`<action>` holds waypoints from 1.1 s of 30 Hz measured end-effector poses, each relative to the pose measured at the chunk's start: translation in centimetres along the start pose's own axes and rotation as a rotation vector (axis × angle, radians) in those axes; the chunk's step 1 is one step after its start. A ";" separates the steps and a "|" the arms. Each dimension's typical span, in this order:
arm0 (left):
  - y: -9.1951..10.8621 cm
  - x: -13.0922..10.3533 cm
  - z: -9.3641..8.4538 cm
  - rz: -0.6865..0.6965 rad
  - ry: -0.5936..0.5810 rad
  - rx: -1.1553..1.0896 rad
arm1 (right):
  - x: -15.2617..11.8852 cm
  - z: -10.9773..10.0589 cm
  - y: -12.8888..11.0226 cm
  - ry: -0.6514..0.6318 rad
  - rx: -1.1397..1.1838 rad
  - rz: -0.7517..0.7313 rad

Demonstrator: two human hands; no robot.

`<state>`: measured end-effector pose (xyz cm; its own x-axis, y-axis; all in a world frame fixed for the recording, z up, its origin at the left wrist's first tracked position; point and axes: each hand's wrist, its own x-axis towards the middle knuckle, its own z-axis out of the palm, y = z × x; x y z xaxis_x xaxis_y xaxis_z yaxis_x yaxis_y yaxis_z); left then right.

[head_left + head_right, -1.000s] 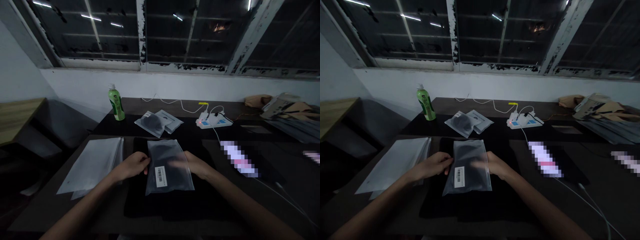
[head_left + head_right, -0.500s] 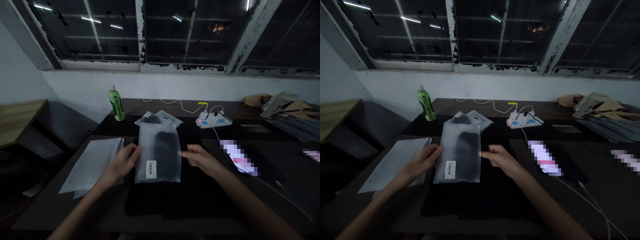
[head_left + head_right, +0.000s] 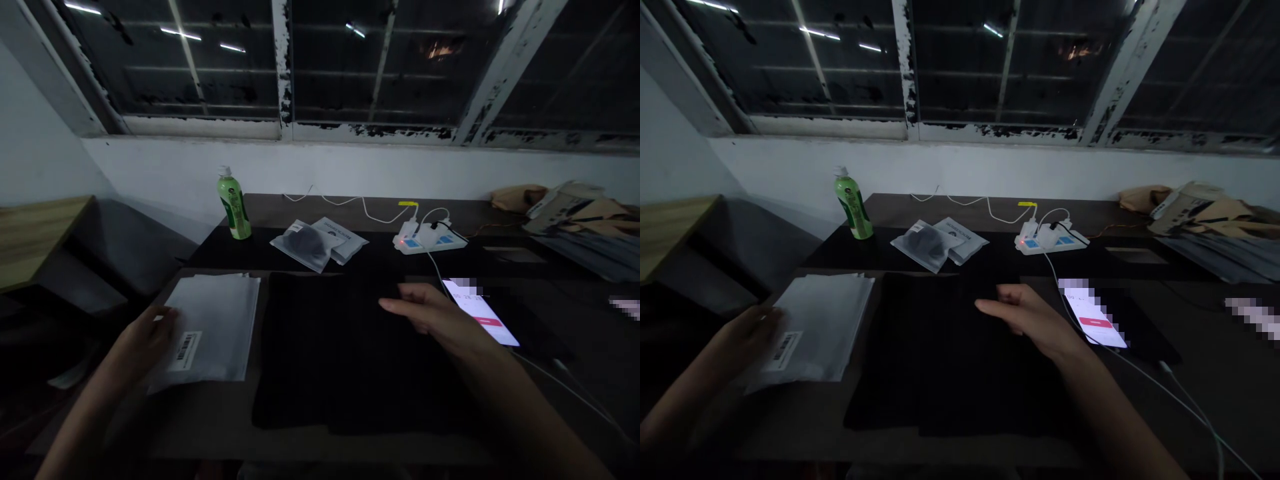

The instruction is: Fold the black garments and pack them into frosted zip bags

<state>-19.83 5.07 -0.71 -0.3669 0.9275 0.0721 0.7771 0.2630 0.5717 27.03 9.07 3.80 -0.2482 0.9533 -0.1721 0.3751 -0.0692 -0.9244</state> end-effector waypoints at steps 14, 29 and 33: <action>15.3 -10.9 8.2 0.578 0.005 -0.086 | -1.0 4.6 0.6 -0.045 0.082 -0.034; 14.9 -9.9 11.0 0.464 -0.258 -0.196 | -5.8 4.7 5.0 0.692 -0.707 -0.185; 15.7 -10.0 10.1 0.502 -0.290 -0.199 | -5.8 9.8 3.6 0.491 -0.795 -0.256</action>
<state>1.20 2.65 -0.74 0.1955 0.9671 0.1626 0.6984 -0.2537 0.6692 21.09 0.39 -1.88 -0.0735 0.9409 0.3305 0.9010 0.2048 -0.3825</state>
